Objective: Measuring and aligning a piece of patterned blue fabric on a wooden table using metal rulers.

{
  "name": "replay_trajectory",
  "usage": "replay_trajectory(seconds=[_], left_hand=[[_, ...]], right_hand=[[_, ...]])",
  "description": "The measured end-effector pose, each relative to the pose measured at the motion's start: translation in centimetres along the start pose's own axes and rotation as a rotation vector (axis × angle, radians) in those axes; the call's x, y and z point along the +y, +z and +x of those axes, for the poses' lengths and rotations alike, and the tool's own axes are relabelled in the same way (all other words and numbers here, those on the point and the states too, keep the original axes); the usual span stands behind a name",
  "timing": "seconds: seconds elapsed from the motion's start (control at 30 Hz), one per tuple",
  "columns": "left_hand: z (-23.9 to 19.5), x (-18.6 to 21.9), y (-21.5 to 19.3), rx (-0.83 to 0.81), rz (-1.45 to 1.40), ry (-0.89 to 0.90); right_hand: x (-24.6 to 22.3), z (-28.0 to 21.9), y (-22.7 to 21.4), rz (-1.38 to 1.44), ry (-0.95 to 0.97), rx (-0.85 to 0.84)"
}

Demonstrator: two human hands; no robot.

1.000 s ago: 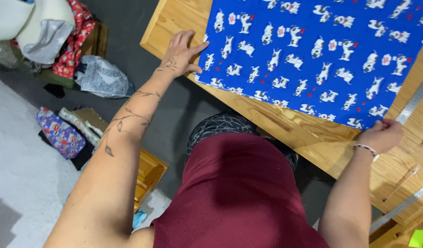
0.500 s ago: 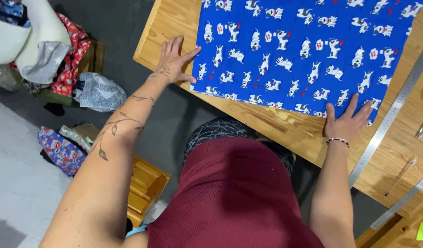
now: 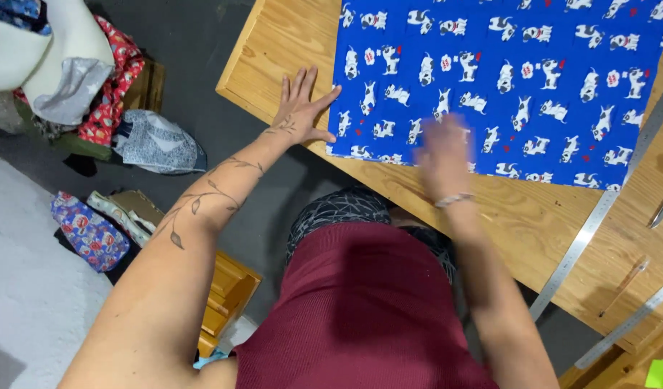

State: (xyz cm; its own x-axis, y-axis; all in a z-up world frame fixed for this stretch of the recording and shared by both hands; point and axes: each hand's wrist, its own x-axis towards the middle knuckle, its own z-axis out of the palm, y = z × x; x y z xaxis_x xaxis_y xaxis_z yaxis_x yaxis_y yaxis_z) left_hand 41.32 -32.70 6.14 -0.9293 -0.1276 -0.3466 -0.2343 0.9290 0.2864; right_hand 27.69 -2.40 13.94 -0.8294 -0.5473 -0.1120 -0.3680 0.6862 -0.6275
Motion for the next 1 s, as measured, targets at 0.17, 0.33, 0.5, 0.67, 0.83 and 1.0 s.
replay_trajectory(seconds=[0.17, 0.33, 0.5, 0.67, 0.83, 1.0], left_hand=[[0.0, 0.4, -0.4, -0.002, -0.005, -0.056], [-0.5, 2.0, -2.0, -0.076, 0.029, -0.127], [-0.7, 0.9, 0.1, 0.074, -0.114, -0.089], [0.3, -0.7, 1.1, 0.120, -0.058, -0.036], [2.0, -1.0, -0.4, 0.253, 0.111, 0.280], [7.4, -3.1, -0.4, 0.113, -0.042, 0.622]], right_hand=[[-1.9, -0.7, 10.8, -0.374, -0.781, -0.500], [0.3, -2.4, 14.2, -0.572, -0.815, -0.421], [0.0, -2.5, 15.1, -0.474, -0.696, -0.465], [-1.0, -1.2, 16.8, -0.535, -0.726, -0.292], [-0.1, -1.5, 17.4, -0.507, -0.766, -0.044], [-0.9, -1.9, 18.0, -0.553, -0.750, 0.104]])
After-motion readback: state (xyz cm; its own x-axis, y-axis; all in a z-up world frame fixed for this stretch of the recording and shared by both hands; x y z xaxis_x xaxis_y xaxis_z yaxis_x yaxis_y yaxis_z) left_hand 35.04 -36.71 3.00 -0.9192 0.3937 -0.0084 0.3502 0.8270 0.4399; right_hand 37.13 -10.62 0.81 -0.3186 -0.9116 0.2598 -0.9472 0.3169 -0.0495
